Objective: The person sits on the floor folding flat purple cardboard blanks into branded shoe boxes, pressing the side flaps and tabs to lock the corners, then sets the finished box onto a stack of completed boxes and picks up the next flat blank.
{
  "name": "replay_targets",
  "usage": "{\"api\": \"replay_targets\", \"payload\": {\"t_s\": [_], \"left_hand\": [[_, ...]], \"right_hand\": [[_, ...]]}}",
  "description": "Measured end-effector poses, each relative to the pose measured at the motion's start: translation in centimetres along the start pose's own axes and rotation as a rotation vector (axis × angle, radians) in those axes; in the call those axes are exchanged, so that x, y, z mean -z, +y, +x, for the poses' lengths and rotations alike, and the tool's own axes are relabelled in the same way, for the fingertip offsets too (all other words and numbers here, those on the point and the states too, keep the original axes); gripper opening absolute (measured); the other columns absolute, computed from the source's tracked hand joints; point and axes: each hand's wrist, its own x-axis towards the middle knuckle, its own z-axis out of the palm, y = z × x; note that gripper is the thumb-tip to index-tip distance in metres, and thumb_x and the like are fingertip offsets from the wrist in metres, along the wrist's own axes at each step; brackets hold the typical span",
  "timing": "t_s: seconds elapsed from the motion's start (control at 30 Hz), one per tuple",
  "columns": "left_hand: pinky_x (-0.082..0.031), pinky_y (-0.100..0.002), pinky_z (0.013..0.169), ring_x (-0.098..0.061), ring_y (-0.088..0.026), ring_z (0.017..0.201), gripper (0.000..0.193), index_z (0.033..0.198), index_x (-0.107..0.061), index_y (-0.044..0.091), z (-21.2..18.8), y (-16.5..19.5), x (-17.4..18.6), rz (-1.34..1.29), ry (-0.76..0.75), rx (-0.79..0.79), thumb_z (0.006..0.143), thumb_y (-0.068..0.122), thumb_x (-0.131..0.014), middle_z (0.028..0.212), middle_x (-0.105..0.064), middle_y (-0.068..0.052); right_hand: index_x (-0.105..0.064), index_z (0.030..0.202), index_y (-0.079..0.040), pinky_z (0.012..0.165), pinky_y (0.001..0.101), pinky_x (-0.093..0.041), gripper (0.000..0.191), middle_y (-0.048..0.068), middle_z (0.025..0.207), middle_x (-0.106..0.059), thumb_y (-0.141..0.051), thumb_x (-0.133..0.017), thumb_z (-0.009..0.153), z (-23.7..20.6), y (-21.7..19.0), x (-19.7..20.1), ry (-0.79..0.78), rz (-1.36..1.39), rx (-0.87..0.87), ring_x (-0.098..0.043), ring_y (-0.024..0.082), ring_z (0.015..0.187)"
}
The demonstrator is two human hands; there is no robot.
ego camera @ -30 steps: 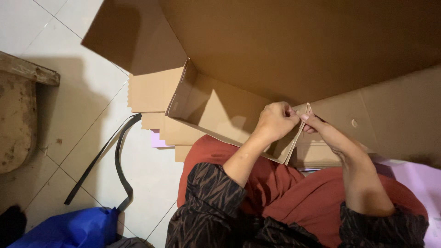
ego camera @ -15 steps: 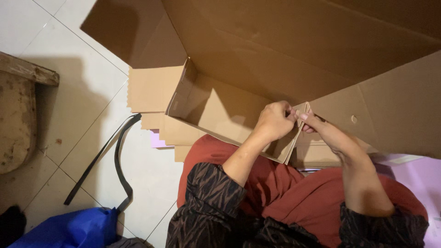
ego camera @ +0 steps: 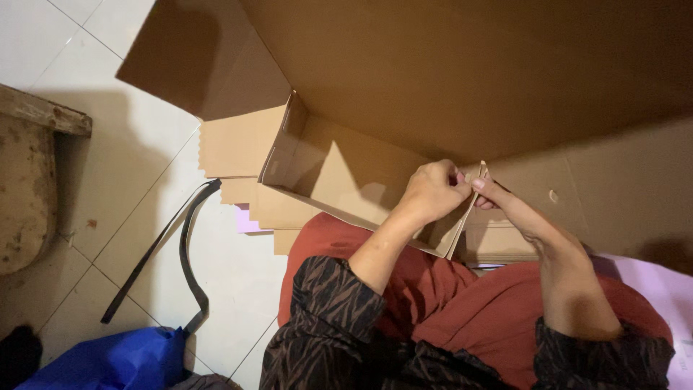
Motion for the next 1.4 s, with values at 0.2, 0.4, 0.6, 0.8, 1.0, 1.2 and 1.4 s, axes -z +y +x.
{"api": "replay_targets", "payload": {"t_s": [0.2,0.4,0.6,0.8,1.0,1.2,1.4], "left_hand": [[-0.055,-0.047,0.085,-0.070,-0.040,0.095,0.031,0.094,-0.069,-0.001,0.4,-1.0,-0.7,0.012,-0.022,-0.045,0.084,0.028,-0.067,0.095,-0.072,-0.025],[-0.053,-0.047,0.088,-0.069,-0.041,0.099,0.031,0.100,-0.066,-0.002,0.3,-0.8,-0.1,0.014,-0.098,-0.080,0.087,0.027,-0.065,0.097,-0.072,-0.025],[-0.057,-0.045,0.083,-0.074,-0.038,0.090,0.027,0.091,-0.071,0.001,-0.3,0.6,1.1,-0.034,-0.018,-0.011,0.083,0.027,-0.069,0.089,-0.074,-0.022],[-0.056,-0.046,0.082,-0.072,-0.039,0.090,0.022,0.091,-0.071,0.000,-0.6,0.9,0.8,-0.009,0.025,-0.067,0.085,0.021,-0.069,0.089,-0.073,-0.023],[-0.054,-0.047,0.086,-0.070,-0.041,0.097,0.019,0.095,-0.070,0.000,-0.3,-0.3,0.0,0.011,0.040,-0.119,0.084,0.013,-0.065,0.095,-0.073,-0.024],[-0.053,-0.047,0.089,-0.069,-0.041,0.101,0.018,0.094,-0.069,-0.003,0.1,-0.7,0.1,-0.027,-0.019,-0.061,0.088,0.013,-0.064,0.097,-0.073,-0.024],[-0.051,-0.048,0.091,-0.067,-0.042,0.105,0.024,0.100,-0.071,-0.003,0.0,0.2,1.0,0.014,-0.131,0.033,0.085,0.015,-0.062,0.102,-0.071,-0.028]], "right_hand": [[-0.071,0.095,-0.002,0.092,0.0354,-0.046,0.050,0.008,0.092,-0.064,-0.052,-0.061,0.096,0.8,1.1,0.2,-0.030,-0.030,0.055,-0.057,0.019,0.093],[-0.069,0.096,-0.005,0.104,0.0326,-0.036,0.056,0.008,0.097,-0.063,-0.059,-0.053,0.098,2.0,3.6,0.7,-0.064,-0.071,-0.006,-0.053,0.018,0.103],[-0.065,0.093,-0.005,0.106,0.0333,-0.035,0.058,0.009,0.098,-0.058,-0.060,-0.050,0.102,2.5,4.1,1.0,-0.083,-0.070,-0.004,-0.050,0.020,0.103],[-0.069,0.094,-0.005,0.091,0.0316,-0.045,0.053,0.006,0.090,-0.063,-0.055,-0.053,0.099,2.2,2.9,0.7,-0.055,-0.033,0.019,-0.055,0.017,0.089],[-0.068,0.104,-0.005,0.084,0.0318,-0.044,0.041,0.001,0.093,-0.060,-0.045,-0.063,0.097,2.4,2.5,-0.2,-0.106,-0.010,0.109,-0.053,0.015,0.088],[-0.070,0.119,-0.008,0.090,0.0305,-0.044,0.040,-0.002,0.105,-0.062,-0.038,-0.060,0.096,4.4,5.4,-0.1,-0.182,0.111,0.109,-0.054,0.012,0.098],[-0.069,0.125,-0.003,0.098,0.0345,-0.043,0.042,0.005,0.114,-0.063,-0.038,-0.059,0.103,3.8,4.6,-0.3,-0.174,0.030,0.021,-0.055,0.018,0.108]]}}
